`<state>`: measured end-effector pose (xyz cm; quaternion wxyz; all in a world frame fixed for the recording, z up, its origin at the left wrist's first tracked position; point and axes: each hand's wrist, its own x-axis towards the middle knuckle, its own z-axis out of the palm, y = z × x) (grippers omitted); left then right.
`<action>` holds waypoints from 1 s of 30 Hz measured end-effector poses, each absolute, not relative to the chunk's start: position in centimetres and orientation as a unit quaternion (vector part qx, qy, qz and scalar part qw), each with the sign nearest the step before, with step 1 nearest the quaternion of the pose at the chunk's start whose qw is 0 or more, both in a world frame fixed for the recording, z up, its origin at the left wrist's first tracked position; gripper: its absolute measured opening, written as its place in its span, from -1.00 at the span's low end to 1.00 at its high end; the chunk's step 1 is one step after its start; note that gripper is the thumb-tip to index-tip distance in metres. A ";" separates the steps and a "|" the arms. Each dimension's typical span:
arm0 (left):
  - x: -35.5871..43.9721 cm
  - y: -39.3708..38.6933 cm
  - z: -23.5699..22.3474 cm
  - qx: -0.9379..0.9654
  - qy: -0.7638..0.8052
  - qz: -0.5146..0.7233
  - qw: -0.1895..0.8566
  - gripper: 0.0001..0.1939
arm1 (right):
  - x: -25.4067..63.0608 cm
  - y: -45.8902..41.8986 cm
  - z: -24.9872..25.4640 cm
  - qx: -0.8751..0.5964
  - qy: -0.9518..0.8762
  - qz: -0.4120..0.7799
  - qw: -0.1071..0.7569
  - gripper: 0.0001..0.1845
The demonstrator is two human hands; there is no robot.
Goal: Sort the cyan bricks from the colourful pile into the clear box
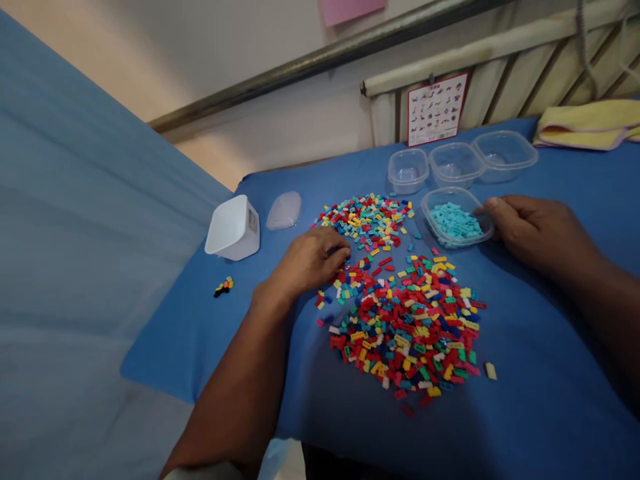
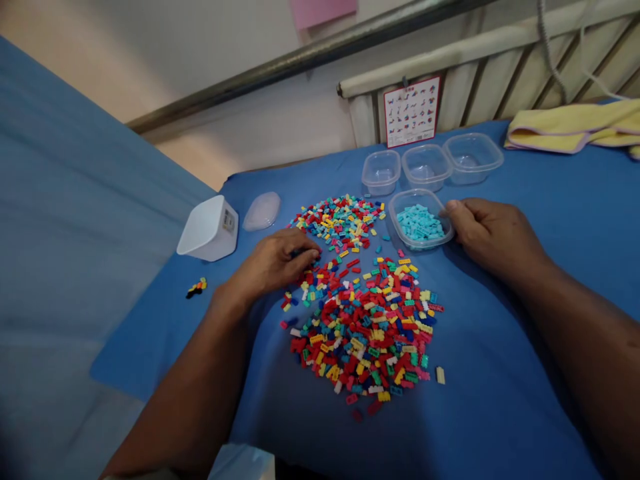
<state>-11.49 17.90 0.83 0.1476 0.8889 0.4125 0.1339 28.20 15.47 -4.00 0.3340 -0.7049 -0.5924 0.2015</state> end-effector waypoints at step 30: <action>-8.7 19.4 -1.5 0.868 0.463 0.128 0.127 -0.55 | 27.8 15.3 -3.6 -0.702 -0.585 0.207 0.349 -0.52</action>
